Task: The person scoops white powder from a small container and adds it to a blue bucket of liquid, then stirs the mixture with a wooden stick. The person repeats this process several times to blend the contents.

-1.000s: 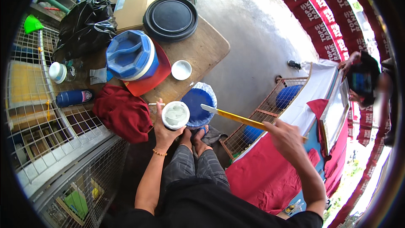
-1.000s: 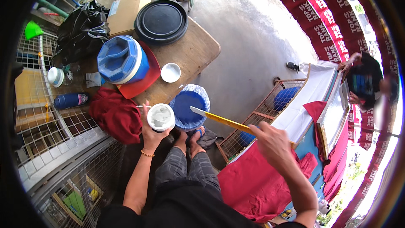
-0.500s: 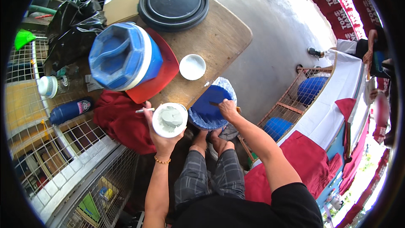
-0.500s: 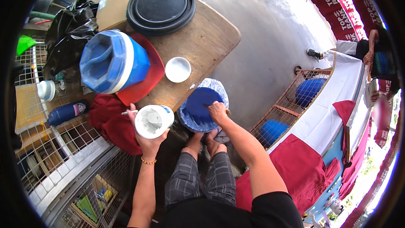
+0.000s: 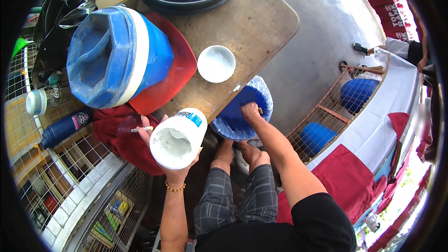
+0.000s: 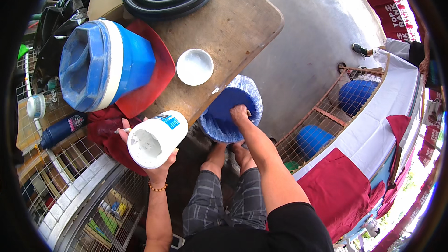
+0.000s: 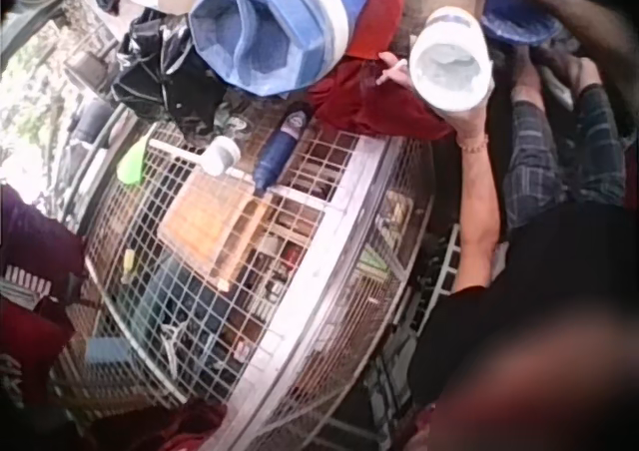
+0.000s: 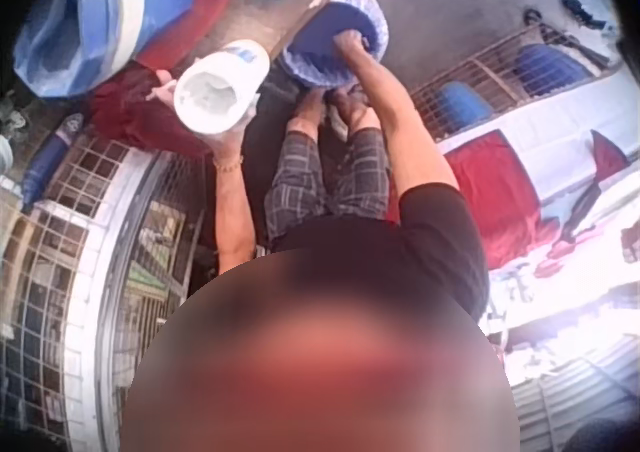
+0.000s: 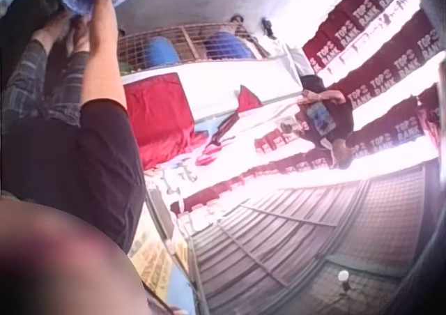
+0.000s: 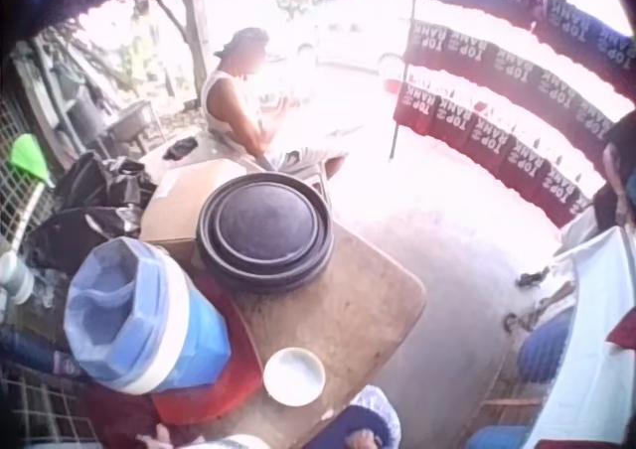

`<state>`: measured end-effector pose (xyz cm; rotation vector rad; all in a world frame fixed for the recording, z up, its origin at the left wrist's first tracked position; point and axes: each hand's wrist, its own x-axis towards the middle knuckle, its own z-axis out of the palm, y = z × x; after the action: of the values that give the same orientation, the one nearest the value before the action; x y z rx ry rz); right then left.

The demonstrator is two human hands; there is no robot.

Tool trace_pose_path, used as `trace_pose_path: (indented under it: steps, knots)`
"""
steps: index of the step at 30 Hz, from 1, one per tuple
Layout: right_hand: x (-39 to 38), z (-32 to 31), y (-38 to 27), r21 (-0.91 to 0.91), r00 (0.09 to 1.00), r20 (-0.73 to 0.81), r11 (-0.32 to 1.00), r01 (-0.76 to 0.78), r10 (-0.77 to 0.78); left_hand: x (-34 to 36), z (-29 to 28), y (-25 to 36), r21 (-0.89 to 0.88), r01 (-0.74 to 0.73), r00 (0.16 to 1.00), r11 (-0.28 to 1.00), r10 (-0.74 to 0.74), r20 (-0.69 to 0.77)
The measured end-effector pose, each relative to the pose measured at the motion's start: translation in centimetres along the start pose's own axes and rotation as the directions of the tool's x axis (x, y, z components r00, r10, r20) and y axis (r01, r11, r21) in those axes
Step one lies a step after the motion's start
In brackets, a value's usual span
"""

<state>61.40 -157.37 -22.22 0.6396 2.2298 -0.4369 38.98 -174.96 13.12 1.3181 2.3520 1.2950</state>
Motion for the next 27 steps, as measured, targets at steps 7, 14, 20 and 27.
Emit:
trace_pose_path:
  steps: [7, 14, 20, 27]
  knots:
    - [0.1, 1.6, 0.6, 0.126, 0.97, -0.244, 0.992, 0.028, 0.004, 0.3, -0.1, -0.4, 0.058, -0.033, 0.999, 0.998, 0.032, 0.012]
    - [-1.7, -1.1, 1.0, 0.163, 0.974, -0.223, 0.987, -0.009, 0.045, 0.1, 0.2, 0.2, -0.035, 0.018, 1.0, 0.999, -0.019, -0.018]
    - [-5.1, -4.4, 2.5, 0.202, 0.98, -0.187, 0.979, -0.035, 0.073, -0.2, 0.7, 0.6, -0.162, 0.066, 0.996, 0.985, -0.076, -0.055]
    - [-11.0, -8.1, 6.6, 0.222, 0.986, -0.15, 0.975, -0.031, 0.065, 0.2, 1.0, 0.8, -0.112, 0.042, 0.994, 0.993, -0.053, -0.093]
